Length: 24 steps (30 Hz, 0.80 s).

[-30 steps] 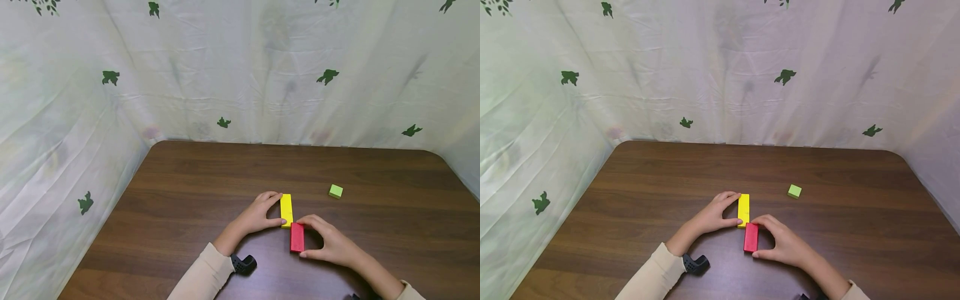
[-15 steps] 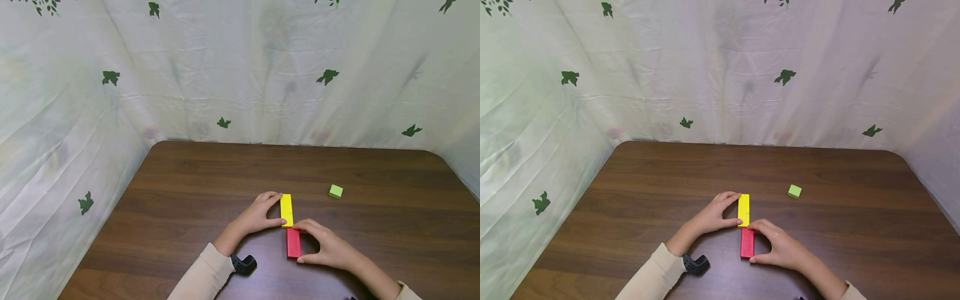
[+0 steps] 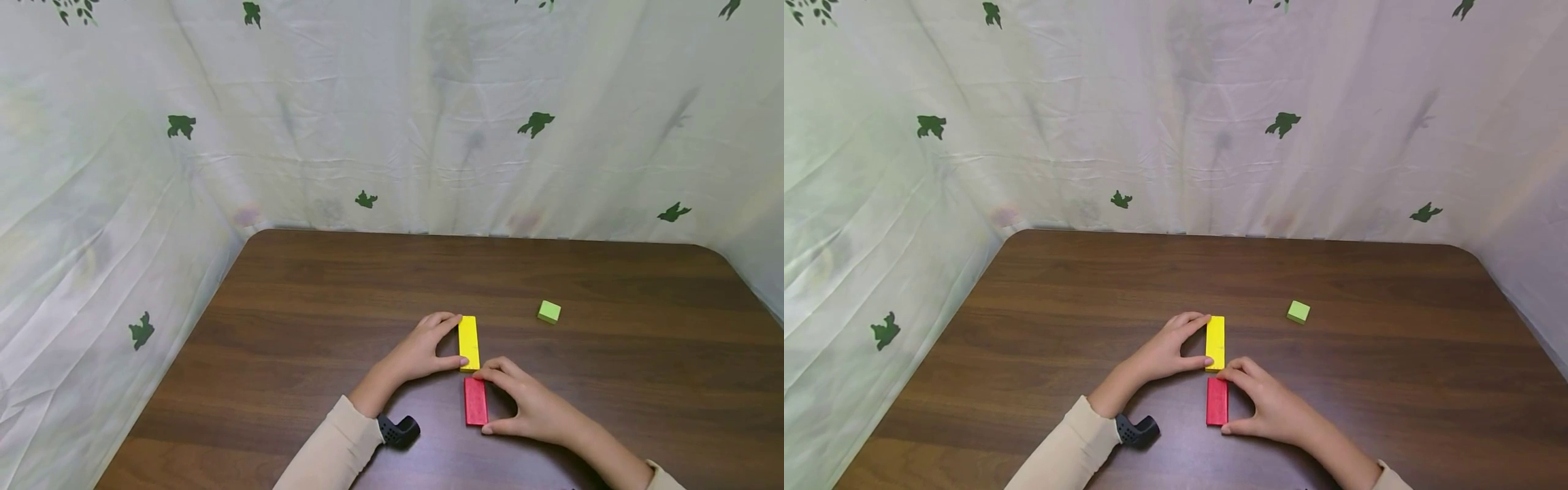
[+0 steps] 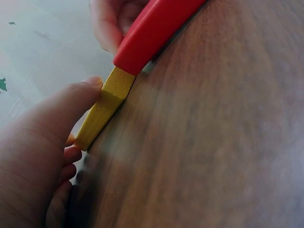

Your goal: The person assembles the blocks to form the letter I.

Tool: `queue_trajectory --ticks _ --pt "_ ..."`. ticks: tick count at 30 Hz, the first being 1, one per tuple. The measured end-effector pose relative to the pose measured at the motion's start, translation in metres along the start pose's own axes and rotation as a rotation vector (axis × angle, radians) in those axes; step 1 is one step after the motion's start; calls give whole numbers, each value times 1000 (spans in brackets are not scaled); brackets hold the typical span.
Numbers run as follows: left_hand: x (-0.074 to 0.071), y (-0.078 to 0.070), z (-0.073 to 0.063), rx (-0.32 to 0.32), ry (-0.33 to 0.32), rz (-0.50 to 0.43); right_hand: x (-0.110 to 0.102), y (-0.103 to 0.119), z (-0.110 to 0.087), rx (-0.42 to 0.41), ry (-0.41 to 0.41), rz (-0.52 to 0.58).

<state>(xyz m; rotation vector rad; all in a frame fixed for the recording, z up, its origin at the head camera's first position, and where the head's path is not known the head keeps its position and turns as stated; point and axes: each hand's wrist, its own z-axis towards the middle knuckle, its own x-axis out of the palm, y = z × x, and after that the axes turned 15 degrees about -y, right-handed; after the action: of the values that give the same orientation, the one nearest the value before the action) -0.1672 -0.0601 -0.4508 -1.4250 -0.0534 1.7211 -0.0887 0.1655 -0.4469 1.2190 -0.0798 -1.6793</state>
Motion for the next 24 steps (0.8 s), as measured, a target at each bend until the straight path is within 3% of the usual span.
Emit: queue_trajectory --ticks 13,24 --pt "0 0 0 -1 -4 -2 0 -1 0 12 24 17" --pt "0 -1 1 1 -5 -1 0 -2 -1 -65 -20 66"
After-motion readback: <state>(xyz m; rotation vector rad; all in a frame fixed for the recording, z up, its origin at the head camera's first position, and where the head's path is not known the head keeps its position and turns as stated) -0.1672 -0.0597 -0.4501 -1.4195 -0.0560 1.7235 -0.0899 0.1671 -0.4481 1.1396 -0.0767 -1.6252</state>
